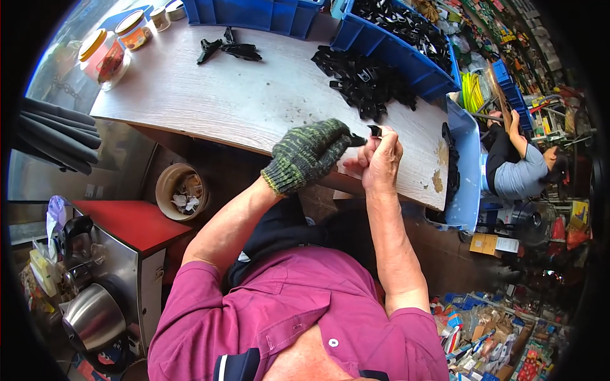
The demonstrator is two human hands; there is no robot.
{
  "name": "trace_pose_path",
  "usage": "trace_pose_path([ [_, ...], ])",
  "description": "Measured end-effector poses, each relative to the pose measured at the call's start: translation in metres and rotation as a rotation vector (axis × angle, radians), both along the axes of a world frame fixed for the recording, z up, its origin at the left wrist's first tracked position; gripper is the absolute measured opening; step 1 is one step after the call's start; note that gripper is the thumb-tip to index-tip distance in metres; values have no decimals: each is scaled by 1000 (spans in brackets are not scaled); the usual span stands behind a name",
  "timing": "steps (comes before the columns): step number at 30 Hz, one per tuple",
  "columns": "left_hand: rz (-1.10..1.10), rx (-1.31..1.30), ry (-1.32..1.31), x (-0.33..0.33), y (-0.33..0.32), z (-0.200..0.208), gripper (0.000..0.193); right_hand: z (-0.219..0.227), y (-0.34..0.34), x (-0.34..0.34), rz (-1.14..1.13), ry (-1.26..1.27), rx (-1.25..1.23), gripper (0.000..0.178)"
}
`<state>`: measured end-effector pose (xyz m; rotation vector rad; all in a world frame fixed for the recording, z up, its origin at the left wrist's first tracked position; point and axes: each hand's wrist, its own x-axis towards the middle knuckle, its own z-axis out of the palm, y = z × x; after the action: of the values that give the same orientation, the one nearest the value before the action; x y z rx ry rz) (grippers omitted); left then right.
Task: Sorting and assembling small black plastic components at a factory workbench.
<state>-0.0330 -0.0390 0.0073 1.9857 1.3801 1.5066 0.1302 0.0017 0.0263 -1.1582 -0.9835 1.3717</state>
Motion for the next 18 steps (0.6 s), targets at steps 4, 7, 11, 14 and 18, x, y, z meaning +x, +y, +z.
trace_pose_path([
  [4, -118, -279, -103, 10, 5, 3, 27, -6, -1, 2, -54, -35, 10, 26],
  [7, -107, -340, -94, 12, 13, -3, 29, -6, -5, 2, -28, -50, 40, 26],
  [11, -44, -349, -163, 16, 17, -3, 31, 1, -10, -6, -76, -95, 81, 28],
  [14, 15, -274, -304, 37, 13, -3, 26, -21, -5, 1, -109, -193, 240, 25],
  [18, 65, -337, -398, 64, 3, 5, 33, -16, -11, 7, -52, -99, 201, 23],
])
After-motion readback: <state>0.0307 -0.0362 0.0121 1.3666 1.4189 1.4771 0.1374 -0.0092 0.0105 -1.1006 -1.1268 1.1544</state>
